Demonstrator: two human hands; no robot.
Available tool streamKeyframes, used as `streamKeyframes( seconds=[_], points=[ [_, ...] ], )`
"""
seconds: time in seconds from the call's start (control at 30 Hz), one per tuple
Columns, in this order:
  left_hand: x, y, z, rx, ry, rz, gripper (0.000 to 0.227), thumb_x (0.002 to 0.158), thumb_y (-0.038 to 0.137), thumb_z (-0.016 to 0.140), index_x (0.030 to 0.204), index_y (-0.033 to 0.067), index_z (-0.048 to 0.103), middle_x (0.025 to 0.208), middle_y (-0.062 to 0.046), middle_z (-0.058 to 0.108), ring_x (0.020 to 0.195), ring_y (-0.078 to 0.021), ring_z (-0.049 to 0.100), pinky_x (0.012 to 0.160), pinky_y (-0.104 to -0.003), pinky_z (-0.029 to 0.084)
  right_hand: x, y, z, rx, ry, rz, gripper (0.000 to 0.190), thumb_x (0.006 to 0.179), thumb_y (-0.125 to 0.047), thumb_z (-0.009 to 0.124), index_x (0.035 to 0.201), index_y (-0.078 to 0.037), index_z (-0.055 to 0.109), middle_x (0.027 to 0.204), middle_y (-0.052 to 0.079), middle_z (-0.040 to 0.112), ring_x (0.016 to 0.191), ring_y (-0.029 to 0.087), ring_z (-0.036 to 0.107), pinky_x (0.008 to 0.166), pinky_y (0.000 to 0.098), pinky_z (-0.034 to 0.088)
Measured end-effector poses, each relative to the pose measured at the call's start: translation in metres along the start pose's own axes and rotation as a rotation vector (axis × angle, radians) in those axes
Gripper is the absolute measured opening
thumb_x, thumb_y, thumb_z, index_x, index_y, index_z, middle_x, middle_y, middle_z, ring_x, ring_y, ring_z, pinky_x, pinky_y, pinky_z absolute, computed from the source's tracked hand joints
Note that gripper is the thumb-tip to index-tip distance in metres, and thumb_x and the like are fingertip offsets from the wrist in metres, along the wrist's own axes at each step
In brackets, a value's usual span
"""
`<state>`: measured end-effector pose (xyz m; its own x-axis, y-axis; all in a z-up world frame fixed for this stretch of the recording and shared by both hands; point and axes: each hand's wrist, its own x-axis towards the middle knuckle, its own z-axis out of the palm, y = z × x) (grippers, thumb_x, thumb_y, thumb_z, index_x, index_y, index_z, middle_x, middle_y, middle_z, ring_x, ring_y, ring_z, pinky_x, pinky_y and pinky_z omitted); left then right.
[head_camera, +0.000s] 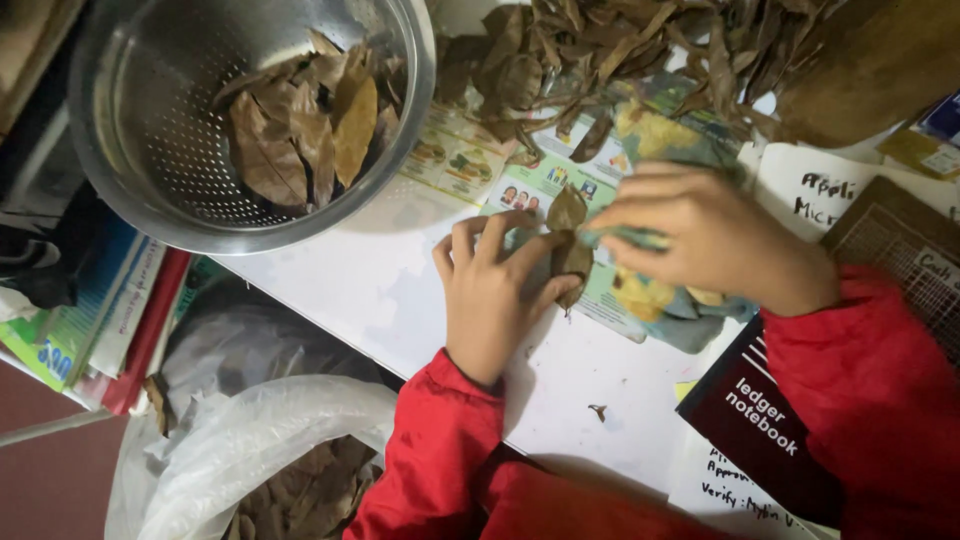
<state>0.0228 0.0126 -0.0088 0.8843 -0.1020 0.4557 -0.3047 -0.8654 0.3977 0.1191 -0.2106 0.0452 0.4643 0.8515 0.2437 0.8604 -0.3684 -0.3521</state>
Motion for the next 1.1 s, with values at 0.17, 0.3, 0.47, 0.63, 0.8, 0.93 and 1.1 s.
streamKeyframes(
  seconds=[0.17, 0.3, 0.47, 0.63, 0.8, 0.93, 1.1],
  points=[
    [0.000, -0.001, -0.003, 0.048, 0.025, -0.007, 0.045, 0.082, 0.064, 0.069, 0.100, 0.0233, 0.072, 0.112, 0.002, 0.063, 0.100, -0.0324, 0.051, 0.084, -0.050, 0.034, 0.011, -0.026, 0.020, -0.057, -0.068, -0.032, 0.013, 0.092, -0.015, 0.071, 0.103, -0.011, 0.078, 0.085, -0.001, 0.065, 0.086, 0.021, 0.054, 0.065, 0.0389, 0.050],
    [-0.002, -0.001, -0.003, 0.074, -0.012, -0.100, 0.060, 0.077, 0.072, 0.067, 0.120, 0.0302, 0.074, 0.129, 0.005, 0.063, 0.110, -0.0339, 0.050, 0.092, -0.052, 0.033, 0.003, -0.011, 0.039, -0.140, 0.012, 0.092, 0.022, 0.091, -0.019, 0.076, 0.111, -0.011, 0.077, 0.093, 0.002, 0.068, 0.097, 0.022, 0.054, 0.067, 0.0292, 0.060],
    [0.003, -0.001, -0.007, -0.025, -0.050, -0.142, 0.061, 0.076, 0.076, 0.063, 0.116, 0.0304, 0.073, 0.121, 0.002, 0.059, 0.108, -0.0324, 0.047, 0.090, -0.050, 0.032, 0.011, -0.006, 0.040, -0.172, 0.190, 0.009, 0.014, 0.092, -0.008, 0.078, 0.106, -0.006, 0.078, 0.104, 0.007, 0.063, 0.098, 0.026, 0.052, 0.082, 0.0368, 0.053],
    [0.006, -0.003, -0.007, -0.030, -0.044, -0.140, 0.060, 0.073, 0.073, 0.069, 0.112, 0.0285, 0.070, 0.121, 0.005, 0.060, 0.110, -0.0305, 0.048, 0.090, -0.048, 0.029, 0.008, -0.015, 0.041, 0.061, 0.025, -0.109, 0.014, 0.088, -0.011, 0.076, 0.101, -0.012, 0.079, 0.096, 0.002, 0.074, 0.088, 0.018, 0.060, 0.072, 0.0276, 0.057],
    [0.009, -0.005, -0.008, -0.003, -0.080, -0.108, 0.068, 0.073, 0.076, 0.067, 0.120, 0.0268, 0.069, 0.124, 0.004, 0.063, 0.105, -0.0322, 0.050, 0.087, -0.049, 0.031, 0.029, -0.037, 0.036, -0.135, 0.169, 0.006, 0.011, 0.094, -0.004, 0.074, 0.103, -0.008, 0.077, 0.105, 0.001, 0.071, 0.096, 0.026, 0.055, 0.082, 0.0366, 0.054],
    [-0.003, 0.003, -0.008, 0.001, -0.097, -0.132, 0.083, 0.082, 0.079, 0.050, 0.142, 0.0212, 0.054, 0.127, -0.003, 0.059, 0.107, -0.0316, 0.050, 0.095, -0.049, 0.032, 0.030, -0.042, 0.046, -0.189, 0.218, 0.149, 0.007, 0.094, -0.001, 0.071, 0.099, -0.003, 0.075, 0.105, 0.006, 0.070, 0.091, 0.028, 0.053, 0.071, 0.0402, 0.053],
    [-0.021, 0.033, -0.015, -0.020, 0.061, -0.054, 0.010, 0.097, 0.027, 0.069, 0.097, 0.0173, 0.067, 0.112, 0.005, 0.067, 0.106, -0.0303, 0.055, 0.094, -0.052, 0.034, 0.030, -0.034, 0.047, -0.108, 0.283, 0.172, 0.026, 0.093, 0.001, 0.076, 0.118, -0.004, 0.079, 0.105, 0.008, 0.071, 0.089, 0.030, 0.053, 0.076, 0.0425, 0.054]
  ],
)
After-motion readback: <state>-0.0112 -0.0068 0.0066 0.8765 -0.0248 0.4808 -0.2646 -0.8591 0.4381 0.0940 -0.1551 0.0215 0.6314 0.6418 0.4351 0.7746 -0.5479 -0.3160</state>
